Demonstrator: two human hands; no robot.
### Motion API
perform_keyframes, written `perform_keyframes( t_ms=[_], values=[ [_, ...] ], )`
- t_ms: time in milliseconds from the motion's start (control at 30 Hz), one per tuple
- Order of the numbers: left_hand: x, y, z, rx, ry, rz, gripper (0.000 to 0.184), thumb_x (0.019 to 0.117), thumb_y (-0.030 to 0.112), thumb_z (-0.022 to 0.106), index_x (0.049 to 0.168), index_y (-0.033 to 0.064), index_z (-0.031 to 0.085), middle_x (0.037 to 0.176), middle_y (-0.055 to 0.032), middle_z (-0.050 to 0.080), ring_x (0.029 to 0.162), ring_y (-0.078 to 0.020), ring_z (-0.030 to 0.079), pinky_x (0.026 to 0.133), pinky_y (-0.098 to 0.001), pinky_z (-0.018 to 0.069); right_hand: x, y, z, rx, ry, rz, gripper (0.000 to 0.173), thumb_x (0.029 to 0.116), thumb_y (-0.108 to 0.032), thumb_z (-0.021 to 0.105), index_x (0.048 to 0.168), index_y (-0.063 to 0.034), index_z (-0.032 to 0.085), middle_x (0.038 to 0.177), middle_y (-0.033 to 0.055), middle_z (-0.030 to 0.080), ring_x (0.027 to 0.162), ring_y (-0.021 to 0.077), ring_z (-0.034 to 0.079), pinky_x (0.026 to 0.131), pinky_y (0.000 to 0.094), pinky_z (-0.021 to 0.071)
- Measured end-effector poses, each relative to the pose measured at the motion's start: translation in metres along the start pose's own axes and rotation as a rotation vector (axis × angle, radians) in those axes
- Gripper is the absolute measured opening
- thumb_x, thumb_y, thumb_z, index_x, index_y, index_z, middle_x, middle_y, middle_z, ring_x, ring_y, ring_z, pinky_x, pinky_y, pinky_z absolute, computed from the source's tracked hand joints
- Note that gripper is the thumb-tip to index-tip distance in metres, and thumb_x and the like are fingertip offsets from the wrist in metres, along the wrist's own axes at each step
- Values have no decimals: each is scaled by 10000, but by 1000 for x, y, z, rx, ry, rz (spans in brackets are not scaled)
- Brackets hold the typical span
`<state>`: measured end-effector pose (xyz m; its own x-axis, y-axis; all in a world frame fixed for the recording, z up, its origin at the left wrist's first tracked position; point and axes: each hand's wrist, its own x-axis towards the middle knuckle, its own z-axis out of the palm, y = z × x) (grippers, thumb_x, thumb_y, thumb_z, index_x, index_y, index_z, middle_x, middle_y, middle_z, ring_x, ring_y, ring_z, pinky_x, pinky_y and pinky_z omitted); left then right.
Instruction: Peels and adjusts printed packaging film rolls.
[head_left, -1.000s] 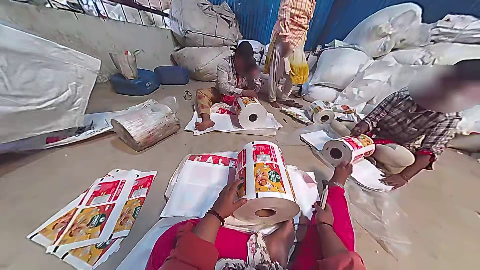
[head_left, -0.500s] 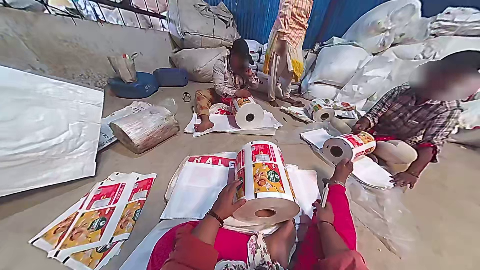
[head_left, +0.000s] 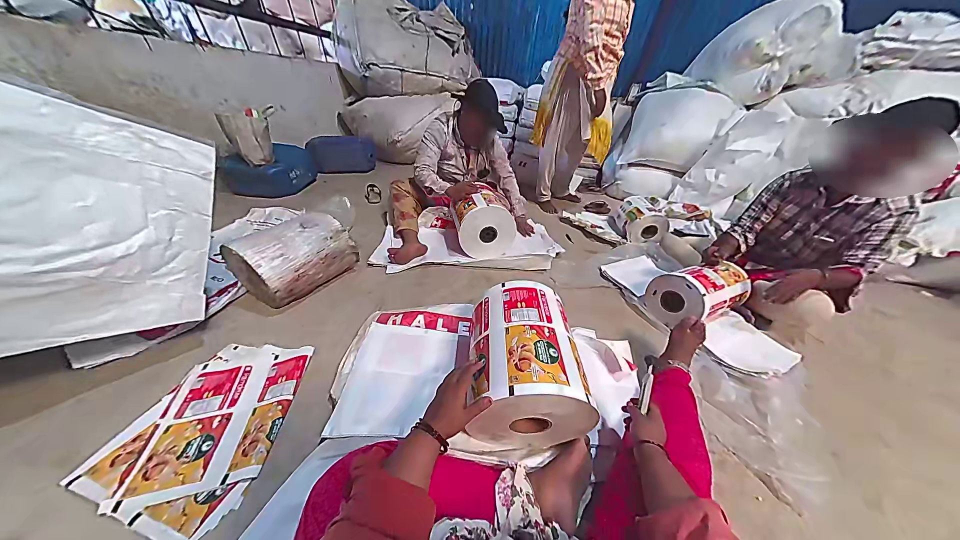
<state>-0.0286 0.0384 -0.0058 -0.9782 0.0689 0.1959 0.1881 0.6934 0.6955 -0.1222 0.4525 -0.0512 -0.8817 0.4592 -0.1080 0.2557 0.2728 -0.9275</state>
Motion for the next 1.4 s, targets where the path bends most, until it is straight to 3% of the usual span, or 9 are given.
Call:
perform_keyframes(
  t_ms=[300,433,733,867,1000,1100,1233,1300,1400],
  values=[
    [-2,2,0,-1,6,-1,814,946,590,581,1569,96,408,1633,-132,381,1522,-308,339,1239,-518,293,12,18,4,0,33,-54,330,1016,-151,588,1305,4,567,981,151,707,706,221,663,630,419,554],
    [-4,0,1,5,-5,2,822,947,605,567,1568,91,407,1638,-134,372,1525,-310,333,1238,-514,292,-9,-8,-5,-34,-5,34,326,1045,-131,561,1348,-12,541,1007,148,685,745,215,639,685,412,532],
    [-2,4,-2,4,0,9,797,948,575,588,1558,90,421,1634,-149,372,1527,-311,326,1244,-515,280,-9,-10,-1,-118,-47,-39,304,1015,-93,585,1304,0,575,1023,159,689,799,238,656,722,439,543],
    [-10,23,-3,162,118,184,774,921,679,548,1481,145,543,1616,-121,410,1509,-334,352,1218,-553,305,-12,-12,-1,-136,-33,-38,303,1011,-98,587,1299,-6,579,1008,150,686,775,223,646,707,425,537],
    [3,69,-1,159,229,402,634,905,581,657,1409,197,624,1586,-90,461,1512,-310,356,1207,-552,336,-9,-15,0,-149,-29,-95,313,1000,-87,596,1298,8,583,1038,172,689,809,247,658,736,454,541],
    [35,111,-19,177,135,506,515,868,449,759,1325,220,697,1583,-80,463,1505,-292,361,1217,-533,327,-9,-13,7,-161,-33,-143,355,977,-101,618,1305,27,578,1079,203,674,860,275,659,772,480,546],
    [53,136,-25,211,14,479,538,845,500,758,1316,246,704,1589,-119,453,1497,-357,365,1183,-572,347,-10,-13,3,-209,-43,-109,462,973,-129,617,1402,19,529,1228,245,642,1042,331,657,914,525,533],
    [47,128,-11,286,-94,421,539,840,559,735,1317,310,695,1622,-101,402,1513,-375,316,1141,-620,361,-8,-9,-2,-184,-38,-124,388,945,-128,639,1305,7,586,1123,221,671,930,324,665,827,540,547],
    [39,113,8,380,-184,382,588,855,585,709,1384,342,623,1622,-52,408,1550,-380,244,1162,-753,199,0,-2,-6,-111,-27,-186,348,926,-134,650,1245,-1,608,1050,154,673,819,223,648,747,442,556]
  ],
)
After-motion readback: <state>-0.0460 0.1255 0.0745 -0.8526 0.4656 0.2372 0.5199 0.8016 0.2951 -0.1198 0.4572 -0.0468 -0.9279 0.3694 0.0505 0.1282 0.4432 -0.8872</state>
